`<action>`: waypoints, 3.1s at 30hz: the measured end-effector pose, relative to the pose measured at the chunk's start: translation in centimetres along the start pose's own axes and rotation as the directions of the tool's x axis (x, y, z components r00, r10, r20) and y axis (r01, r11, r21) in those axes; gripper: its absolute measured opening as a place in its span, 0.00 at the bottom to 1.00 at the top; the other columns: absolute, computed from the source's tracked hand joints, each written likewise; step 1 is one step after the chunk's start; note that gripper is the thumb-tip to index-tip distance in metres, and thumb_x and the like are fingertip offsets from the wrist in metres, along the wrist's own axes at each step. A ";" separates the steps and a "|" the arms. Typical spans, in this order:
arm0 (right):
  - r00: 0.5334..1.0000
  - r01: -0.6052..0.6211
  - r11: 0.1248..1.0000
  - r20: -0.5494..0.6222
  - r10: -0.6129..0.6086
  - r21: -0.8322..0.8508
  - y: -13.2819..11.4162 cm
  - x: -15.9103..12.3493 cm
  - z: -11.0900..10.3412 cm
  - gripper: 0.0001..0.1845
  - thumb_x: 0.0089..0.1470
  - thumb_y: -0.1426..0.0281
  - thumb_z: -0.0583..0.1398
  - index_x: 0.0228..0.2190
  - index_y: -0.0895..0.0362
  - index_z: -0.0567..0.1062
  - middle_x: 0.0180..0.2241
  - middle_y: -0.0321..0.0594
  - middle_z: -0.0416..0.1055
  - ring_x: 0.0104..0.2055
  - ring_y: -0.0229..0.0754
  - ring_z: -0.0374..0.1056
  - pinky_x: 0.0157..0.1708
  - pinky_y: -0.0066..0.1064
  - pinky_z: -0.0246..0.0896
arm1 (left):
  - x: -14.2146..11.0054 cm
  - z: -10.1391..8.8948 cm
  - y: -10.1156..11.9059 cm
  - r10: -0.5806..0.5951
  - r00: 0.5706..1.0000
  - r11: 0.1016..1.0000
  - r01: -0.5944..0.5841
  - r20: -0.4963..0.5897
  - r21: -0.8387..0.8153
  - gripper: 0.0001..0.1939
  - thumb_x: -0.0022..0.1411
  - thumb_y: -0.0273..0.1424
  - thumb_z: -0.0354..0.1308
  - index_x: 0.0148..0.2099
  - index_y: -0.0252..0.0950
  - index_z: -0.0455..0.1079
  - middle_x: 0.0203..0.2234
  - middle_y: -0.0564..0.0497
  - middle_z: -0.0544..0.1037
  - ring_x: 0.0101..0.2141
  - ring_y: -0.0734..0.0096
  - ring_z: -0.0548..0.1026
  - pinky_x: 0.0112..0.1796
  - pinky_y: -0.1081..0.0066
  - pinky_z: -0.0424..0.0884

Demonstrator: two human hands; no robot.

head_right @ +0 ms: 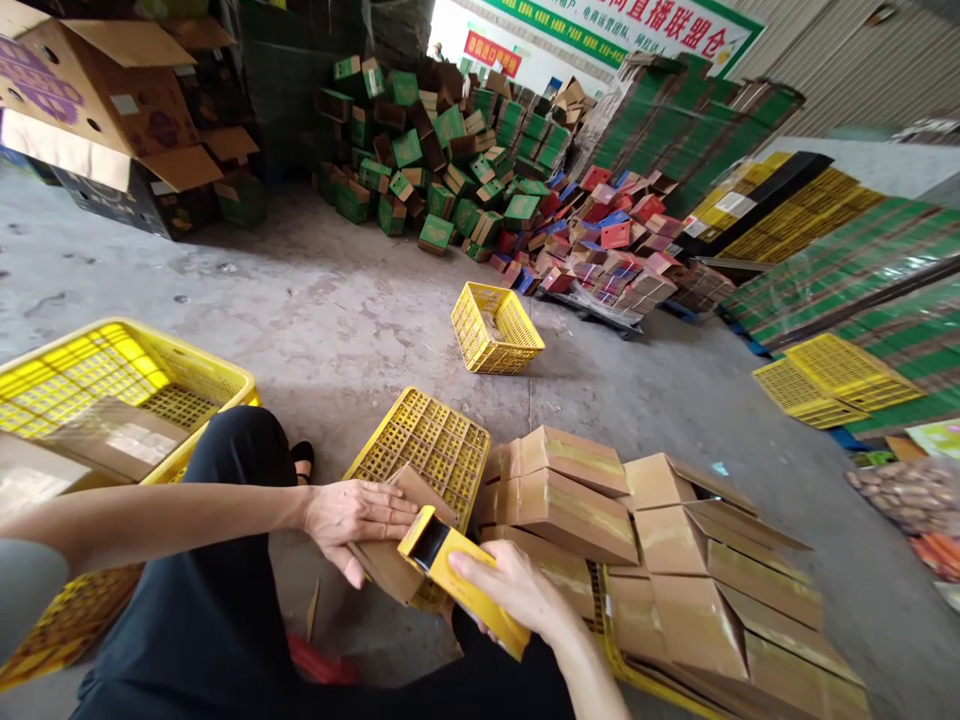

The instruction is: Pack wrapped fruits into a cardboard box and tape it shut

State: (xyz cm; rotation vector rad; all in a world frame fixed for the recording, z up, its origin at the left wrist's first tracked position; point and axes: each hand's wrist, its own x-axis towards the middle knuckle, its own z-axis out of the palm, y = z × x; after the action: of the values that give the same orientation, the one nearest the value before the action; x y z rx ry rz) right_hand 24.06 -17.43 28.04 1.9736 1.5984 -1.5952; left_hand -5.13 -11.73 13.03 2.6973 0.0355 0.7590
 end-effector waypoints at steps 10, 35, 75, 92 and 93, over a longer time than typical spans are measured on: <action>1.000 0.014 1.000 0.012 -0.014 -0.020 0.5 -0.7 -0.6 0.38 0.48 0.32 0.60 0.34 0.55 0.71 0.22 0.37 0.76 0.24 0.44 0.76 0.20 0.26 0.66 | -1.0 1.8 -1.5 -0.011 0.999 0.999 0.010 -0.031 -0.032 0.46 0.70 0.62 0.49 0.71 0.28 0.64 0.66 0.34 0.69 0.68 0.51 0.64 0.69 0.56 0.57; 1.000 -0.015 0.999 0.002 0.015 0.051 2.4 -0.4 0.1 0.38 0.47 0.32 0.61 0.34 0.55 0.71 0.23 0.37 0.77 0.23 0.42 0.75 0.20 0.25 0.66 | 1.8 0.8 0.5 0.043 0.999 0.997 -0.043 0.002 -0.057 0.47 0.71 0.59 0.49 0.71 0.20 0.60 0.69 0.33 0.64 0.70 0.48 0.61 0.70 0.59 0.56; 1.000 -0.022 0.982 -0.009 0.024 0.187 6.1 -2.5 -0.4 0.40 0.46 0.33 0.64 0.39 0.56 0.73 0.24 0.34 0.74 0.24 0.41 0.75 0.22 0.25 0.67 | 3.8 0.8 1.8 -0.048 0.994 0.972 0.068 0.096 -0.223 0.42 0.71 0.55 0.54 0.72 0.26 0.63 0.68 0.36 0.66 0.69 0.49 0.63 0.70 0.62 0.57; 0.994 -0.068 0.989 -0.071 0.078 0.133 8.0 -3.2 -0.4 0.42 0.43 0.29 0.63 0.37 0.55 0.71 0.26 0.36 0.77 0.26 0.44 0.77 0.23 0.28 0.70 | 3.7 0.9 2.2 -0.071 0.994 0.956 0.093 0.087 -0.278 0.44 0.71 0.59 0.50 0.70 0.27 0.66 0.68 0.36 0.66 0.68 0.46 0.64 0.69 0.59 0.58; 0.995 -0.067 0.990 -0.061 0.075 0.128 8.0 -3.1 -0.4 0.42 0.42 0.29 0.63 0.37 0.55 0.71 0.25 0.36 0.76 0.26 0.44 0.76 0.23 0.28 0.69 | 3.7 0.9 2.2 -0.081 0.993 0.954 0.102 0.085 -0.284 0.43 0.71 0.59 0.50 0.70 0.29 0.66 0.68 0.37 0.66 0.68 0.46 0.65 0.69 0.59 0.58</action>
State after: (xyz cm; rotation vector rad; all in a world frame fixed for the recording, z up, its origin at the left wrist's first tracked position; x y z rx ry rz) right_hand 30.86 -22.50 26.78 2.1421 1.4650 -1.6581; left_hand -1.64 -13.68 14.90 2.4254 0.0295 0.5877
